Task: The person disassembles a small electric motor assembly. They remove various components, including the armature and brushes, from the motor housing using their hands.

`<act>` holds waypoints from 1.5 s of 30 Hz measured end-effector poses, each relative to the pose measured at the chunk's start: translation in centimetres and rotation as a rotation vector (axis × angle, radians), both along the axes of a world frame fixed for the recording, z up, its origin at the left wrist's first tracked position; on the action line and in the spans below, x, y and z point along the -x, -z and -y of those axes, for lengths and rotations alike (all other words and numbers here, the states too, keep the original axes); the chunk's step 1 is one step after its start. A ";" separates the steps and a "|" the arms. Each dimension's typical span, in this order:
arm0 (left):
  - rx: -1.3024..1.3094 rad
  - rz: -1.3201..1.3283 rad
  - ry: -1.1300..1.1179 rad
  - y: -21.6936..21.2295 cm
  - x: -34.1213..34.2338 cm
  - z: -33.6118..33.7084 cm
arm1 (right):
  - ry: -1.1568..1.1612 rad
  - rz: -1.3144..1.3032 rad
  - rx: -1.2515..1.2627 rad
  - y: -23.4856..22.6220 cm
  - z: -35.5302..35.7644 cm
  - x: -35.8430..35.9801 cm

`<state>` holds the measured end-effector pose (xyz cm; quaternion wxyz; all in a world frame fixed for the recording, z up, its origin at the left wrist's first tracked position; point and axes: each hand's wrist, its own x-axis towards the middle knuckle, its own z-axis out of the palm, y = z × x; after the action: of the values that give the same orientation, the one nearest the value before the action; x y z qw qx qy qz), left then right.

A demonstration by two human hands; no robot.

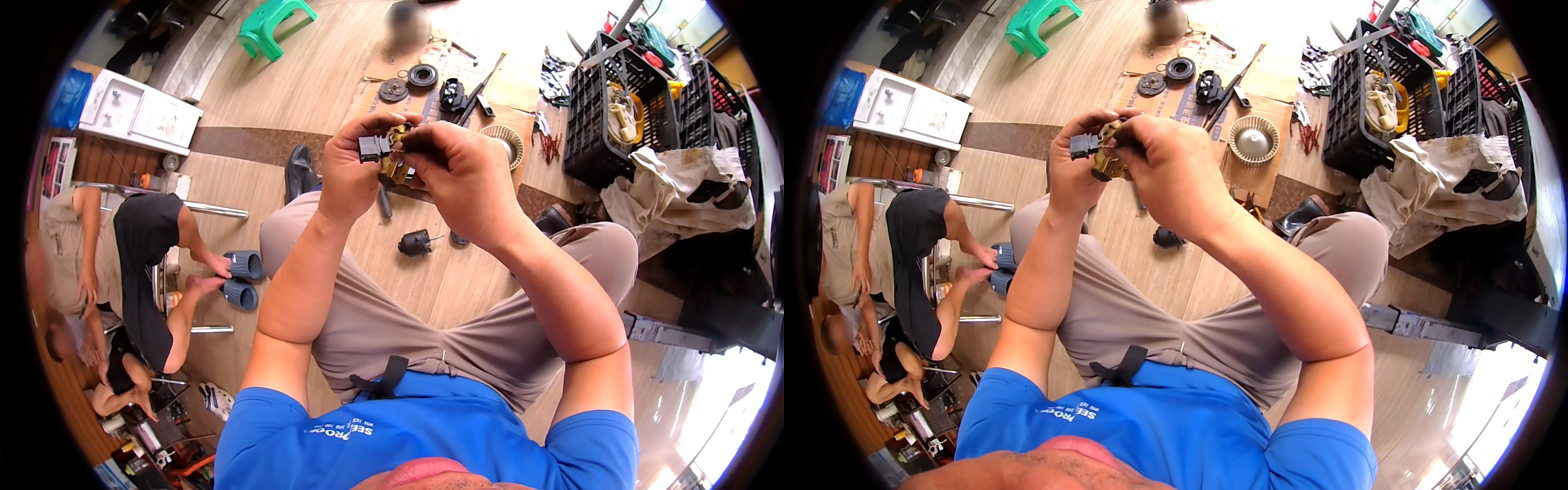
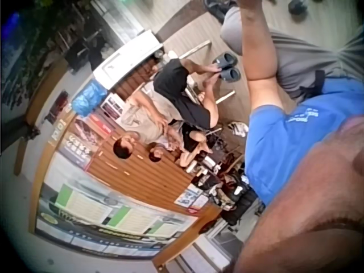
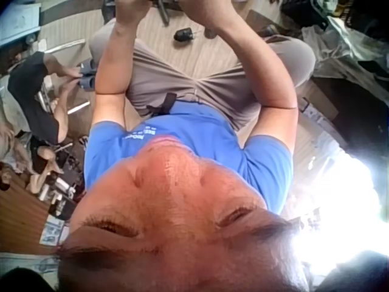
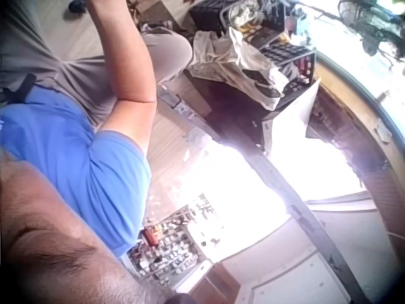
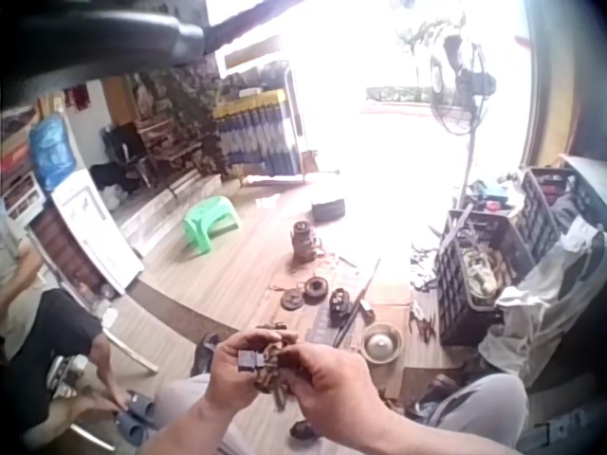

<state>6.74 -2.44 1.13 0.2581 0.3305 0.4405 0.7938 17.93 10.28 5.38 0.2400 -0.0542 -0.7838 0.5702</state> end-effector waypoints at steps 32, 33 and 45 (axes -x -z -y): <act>0.004 -0.036 -0.044 -0.4 0.1 0.2 | -0.072 0.031 0.380 0.5 0.3 0.1; -0.017 -0.001 -0.026 -0.6 -0.1 0.2 | -0.069 0.009 0.345 0.8 0.2 0.2; -0.022 0.045 -0.041 -0.8 -0.5 0.1 | -0.035 0.020 0.232 0.3 0.0 0.0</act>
<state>7.28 -2.52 1.92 0.2482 0.3063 0.4324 0.8109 17.88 10.32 5.05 0.2141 -0.0735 -0.7157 0.6607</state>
